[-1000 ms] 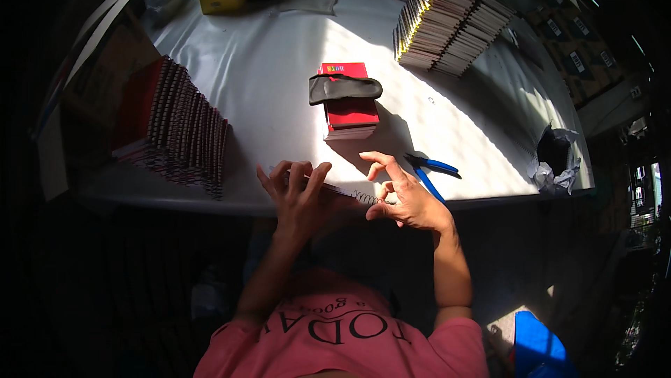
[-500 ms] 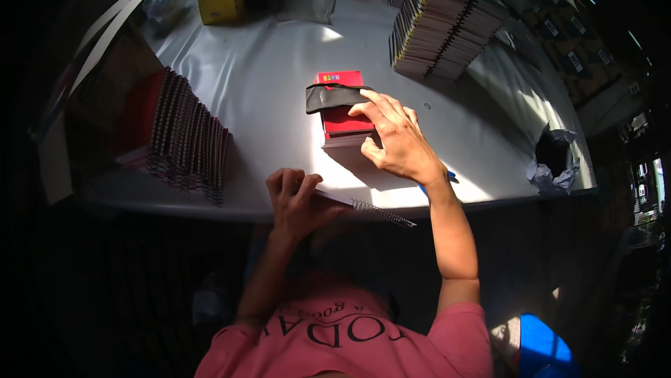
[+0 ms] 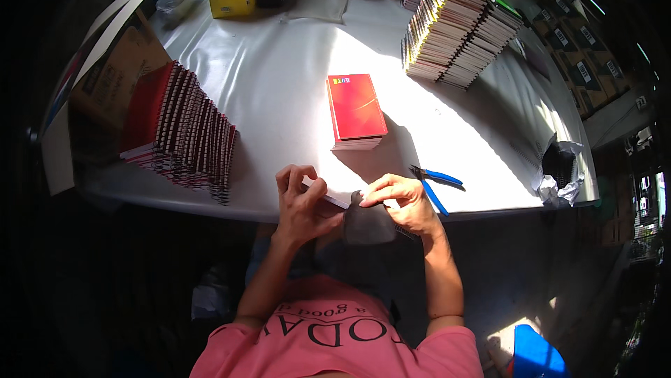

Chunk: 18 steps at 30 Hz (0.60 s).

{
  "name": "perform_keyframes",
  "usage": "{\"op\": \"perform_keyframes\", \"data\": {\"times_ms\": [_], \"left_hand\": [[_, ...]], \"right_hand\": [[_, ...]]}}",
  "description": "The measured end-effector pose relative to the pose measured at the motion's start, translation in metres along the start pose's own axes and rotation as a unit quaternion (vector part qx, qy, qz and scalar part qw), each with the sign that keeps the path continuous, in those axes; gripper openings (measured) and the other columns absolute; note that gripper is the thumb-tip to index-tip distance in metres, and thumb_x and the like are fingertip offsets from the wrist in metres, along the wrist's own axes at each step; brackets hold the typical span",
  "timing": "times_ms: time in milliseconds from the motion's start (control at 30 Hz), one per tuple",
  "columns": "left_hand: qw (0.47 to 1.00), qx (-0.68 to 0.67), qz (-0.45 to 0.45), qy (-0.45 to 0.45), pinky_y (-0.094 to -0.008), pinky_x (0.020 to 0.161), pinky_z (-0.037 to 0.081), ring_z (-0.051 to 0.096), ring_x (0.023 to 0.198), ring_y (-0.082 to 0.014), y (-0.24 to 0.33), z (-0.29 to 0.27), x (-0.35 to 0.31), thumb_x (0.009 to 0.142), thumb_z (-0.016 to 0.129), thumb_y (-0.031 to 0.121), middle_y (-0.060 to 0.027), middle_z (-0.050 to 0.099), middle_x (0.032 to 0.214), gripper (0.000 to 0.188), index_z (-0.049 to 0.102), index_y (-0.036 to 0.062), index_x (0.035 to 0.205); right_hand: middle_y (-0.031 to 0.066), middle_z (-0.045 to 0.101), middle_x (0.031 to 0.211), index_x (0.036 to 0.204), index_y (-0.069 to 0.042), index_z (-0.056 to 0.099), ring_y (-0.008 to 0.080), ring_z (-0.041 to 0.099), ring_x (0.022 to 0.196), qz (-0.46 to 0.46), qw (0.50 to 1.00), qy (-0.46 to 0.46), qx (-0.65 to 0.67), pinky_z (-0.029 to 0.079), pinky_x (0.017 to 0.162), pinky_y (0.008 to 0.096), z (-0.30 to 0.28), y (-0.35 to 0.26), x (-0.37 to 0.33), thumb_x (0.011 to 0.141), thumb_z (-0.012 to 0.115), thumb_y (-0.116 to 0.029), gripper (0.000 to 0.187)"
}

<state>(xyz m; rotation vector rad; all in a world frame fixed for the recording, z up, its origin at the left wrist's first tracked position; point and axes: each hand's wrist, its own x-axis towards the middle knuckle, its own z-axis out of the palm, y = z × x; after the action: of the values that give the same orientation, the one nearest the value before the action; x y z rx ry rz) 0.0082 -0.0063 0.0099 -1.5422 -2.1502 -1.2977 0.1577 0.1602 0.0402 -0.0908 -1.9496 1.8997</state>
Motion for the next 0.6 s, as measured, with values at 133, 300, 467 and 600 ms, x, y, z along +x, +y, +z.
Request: {"op": "perform_keyframes", "data": {"times_ms": [133, 300, 467, 600], "left_hand": [[0.999, -0.032, -0.011, -0.011, -0.0454, 0.090, 0.033, 0.037, 0.107, -0.0307, 0.000, -0.005, 0.003, 0.055, 0.081, 0.038, -0.0097, 0.046, 0.107, 0.046, 0.057, 0.0088, 0.081], [1.000, -0.009, 0.005, -0.010, -0.0445, 0.090, 0.034, 0.037, 0.108, -0.0311, 0.000, -0.007, 0.005, 0.052, 0.082, 0.035, -0.0094, 0.045, 0.108, 0.045, 0.057, 0.0094, 0.081], [1.000, 0.011, 0.002, 0.007, -0.0441, 0.090, 0.035, 0.038, 0.107, -0.0309, -0.004, 0.000, 0.002, 0.050, 0.082, 0.031, -0.0094, 0.044, 0.108, 0.044, 0.057, 0.0099, 0.079], [1.000, -0.005, 0.018, 0.014, -0.0446, 0.089, 0.036, 0.038, 0.106, -0.0317, -0.007, -0.001, 0.001, 0.050, 0.082, 0.030, -0.0108, 0.043, 0.109, 0.042, 0.056, 0.0091, 0.076]], "right_hand": [[0.0033, 0.058, 0.079, 0.086, -0.004, 0.074, 0.0144, 0.057, 0.081, -0.020, 0.996, 0.078, -0.036, 0.046, 0.080, 0.0258, 0.003, 0.004, -0.004, 0.065, 0.051, 0.019, 0.039], [0.0033, 0.057, 0.076, 0.085, -0.003, 0.074, 0.0150, 0.059, 0.074, 0.131, 0.950, 0.136, -0.249, 0.050, 0.081, 0.0298, -0.007, 0.006, 0.003, 0.064, 0.055, 0.015, 0.033], [0.0042, 0.057, 0.077, 0.087, -0.005, 0.074, 0.0146, 0.059, 0.078, 0.032, 0.989, -0.017, -0.140, 0.051, 0.086, 0.0324, 0.001, -0.012, 0.011, 0.060, 0.054, 0.015, 0.039], [0.0017, 0.056, 0.077, 0.087, -0.007, 0.075, 0.0118, 0.057, 0.079, 0.006, 1.000, 0.007, -0.011, 0.048, 0.084, 0.0253, 0.000, -0.007, 0.010, 0.062, 0.051, 0.016, 0.042]]}}
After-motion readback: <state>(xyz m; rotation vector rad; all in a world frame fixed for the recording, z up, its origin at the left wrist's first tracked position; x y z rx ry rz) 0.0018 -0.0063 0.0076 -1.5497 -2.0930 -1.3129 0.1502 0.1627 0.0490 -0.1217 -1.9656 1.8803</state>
